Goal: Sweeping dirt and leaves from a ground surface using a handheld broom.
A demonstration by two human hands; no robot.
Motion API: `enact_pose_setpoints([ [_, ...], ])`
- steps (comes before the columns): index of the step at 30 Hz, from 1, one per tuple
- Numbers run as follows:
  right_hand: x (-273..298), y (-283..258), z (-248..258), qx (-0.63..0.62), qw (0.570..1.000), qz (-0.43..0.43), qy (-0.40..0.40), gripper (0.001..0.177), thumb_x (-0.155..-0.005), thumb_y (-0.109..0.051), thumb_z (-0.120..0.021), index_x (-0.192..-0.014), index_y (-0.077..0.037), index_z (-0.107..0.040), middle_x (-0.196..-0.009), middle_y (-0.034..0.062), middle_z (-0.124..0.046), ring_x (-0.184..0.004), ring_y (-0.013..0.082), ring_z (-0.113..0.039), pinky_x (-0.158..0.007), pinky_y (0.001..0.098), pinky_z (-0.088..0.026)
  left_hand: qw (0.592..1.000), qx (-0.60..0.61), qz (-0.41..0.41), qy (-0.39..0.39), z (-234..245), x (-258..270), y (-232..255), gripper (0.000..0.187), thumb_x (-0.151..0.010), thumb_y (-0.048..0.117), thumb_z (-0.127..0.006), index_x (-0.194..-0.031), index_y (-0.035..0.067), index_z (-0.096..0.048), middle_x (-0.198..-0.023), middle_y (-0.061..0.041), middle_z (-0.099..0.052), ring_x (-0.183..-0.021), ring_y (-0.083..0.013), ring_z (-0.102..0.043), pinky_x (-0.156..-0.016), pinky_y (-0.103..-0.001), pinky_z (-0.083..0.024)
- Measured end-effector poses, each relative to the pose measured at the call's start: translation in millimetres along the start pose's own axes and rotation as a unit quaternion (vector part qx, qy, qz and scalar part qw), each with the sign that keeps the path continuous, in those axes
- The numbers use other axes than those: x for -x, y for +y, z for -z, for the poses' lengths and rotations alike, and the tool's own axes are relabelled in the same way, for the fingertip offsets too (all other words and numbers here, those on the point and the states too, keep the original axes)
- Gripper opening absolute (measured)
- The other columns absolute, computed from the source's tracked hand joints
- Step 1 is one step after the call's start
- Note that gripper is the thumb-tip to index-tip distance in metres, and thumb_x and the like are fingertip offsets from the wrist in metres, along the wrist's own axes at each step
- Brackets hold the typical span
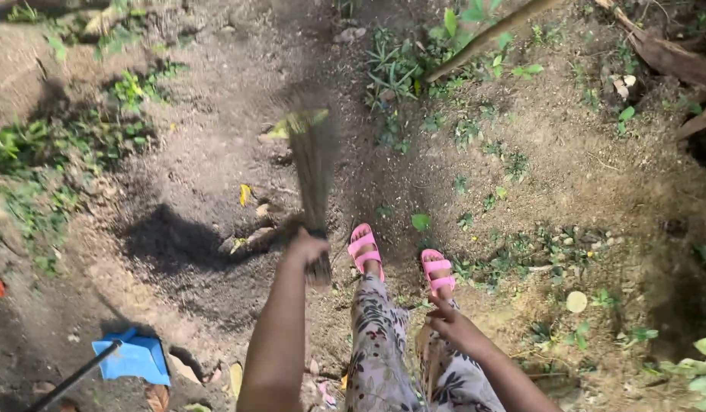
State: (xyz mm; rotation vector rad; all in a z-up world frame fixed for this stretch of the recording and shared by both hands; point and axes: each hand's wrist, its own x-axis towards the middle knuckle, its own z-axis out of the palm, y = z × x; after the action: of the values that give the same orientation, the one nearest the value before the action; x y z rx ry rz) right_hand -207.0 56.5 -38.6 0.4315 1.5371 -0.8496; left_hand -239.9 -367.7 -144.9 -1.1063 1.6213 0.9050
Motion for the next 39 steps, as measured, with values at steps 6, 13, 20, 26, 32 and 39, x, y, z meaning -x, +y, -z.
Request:
enact_pose_setpoints([
  [6,0.3,10.6,9.1,-0.030,0.999,0.030,-0.002,0.077,-0.093,-0.035,-0.066,-0.160,-0.020,-0.030,-0.138,0.0107,-0.068,-0.118,0.0197,-0.069,-0.096,0.0335,-0.054,0.983,-0.139,0.038,-0.113,18.6,189.3,1.1,0.096,-0.070,0.017,-0.080,-0.153,0.013,-0.033,-0.129,-0.019,-0.065,-0.114,-0.0336,-0.067,-0.101,-0.044,-0.055],
  [13,26.9,-5.1,29.8,-0.026,0.999,0.028,-0.005,0.075,-0.093,-0.036,-0.064,-0.160,-0.023,-0.032,-0.135,0.0080,-0.070,-0.108,0.0217,-0.065,-0.087,0.0347,-0.055,0.986,0.043,-0.016,-0.160,54.5,262.2,-143.7,0.096,-0.060,0.000,-0.081,-0.149,0.013,-0.047,-0.103,-0.019,-0.071,-0.086,-0.0268,-0.070,-0.083,-0.043,-0.056],
  [20,21.1,30.2,39.2,-0.051,0.999,0.010,0.010,0.077,-0.091,-0.034,-0.063,-0.160,-0.026,-0.030,-0.135,0.0085,-0.069,-0.111,0.0202,-0.068,-0.086,0.0351,-0.058,0.968,0.240,-0.052,-0.055,87.4,135.1,-18.7,0.078,-0.067,0.021,-0.079,-0.137,0.001,-0.051,-0.109,-0.017,-0.069,-0.096,-0.0276,-0.068,-0.084,-0.040,-0.057],
  [26,19.3,55.3,29.9,-0.075,0.997,0.019,0.024,0.075,-0.092,-0.034,-0.065,-0.158,-0.020,-0.033,-0.136,0.0125,-0.066,-0.118,0.0205,-0.067,-0.095,0.0341,-0.054,0.981,0.194,0.021,-0.003,-37.0,6.5,62.7,0.087,-0.073,0.034,-0.082,-0.145,0.000,-0.046,-0.123,-0.020,-0.067,-0.107,-0.0337,-0.067,-0.095,-0.047,-0.054],
  [32,19.2,58.0,28.2,-0.049,0.998,0.043,0.008,0.074,-0.092,-0.036,-0.066,-0.157,-0.017,-0.036,-0.136,0.0131,-0.069,-0.120,0.0215,-0.066,-0.098,0.0343,-0.052,0.992,-0.093,-0.038,-0.073,-77.1,143.5,19.6,0.095,-0.076,0.030,-0.078,-0.153,0.010,-0.026,-0.127,-0.022,-0.066,-0.113,-0.0354,-0.068,-0.101,-0.045,-0.054],
  [39,34.7,47.7,59.5,-0.029,0.999,0.028,0.009,0.075,-0.092,-0.034,-0.066,-0.159,-0.024,-0.034,-0.134,0.0087,-0.069,-0.093,0.0159,-0.064,-0.078,0.0305,-0.054,0.982,0.034,-0.070,-0.173,18.7,312.2,-85.4,0.097,-0.063,-0.004,-0.079,-0.153,0.012,-0.046,-0.106,-0.023,-0.071,-0.087,-0.0249,-0.069,-0.079,-0.041,-0.056],
])
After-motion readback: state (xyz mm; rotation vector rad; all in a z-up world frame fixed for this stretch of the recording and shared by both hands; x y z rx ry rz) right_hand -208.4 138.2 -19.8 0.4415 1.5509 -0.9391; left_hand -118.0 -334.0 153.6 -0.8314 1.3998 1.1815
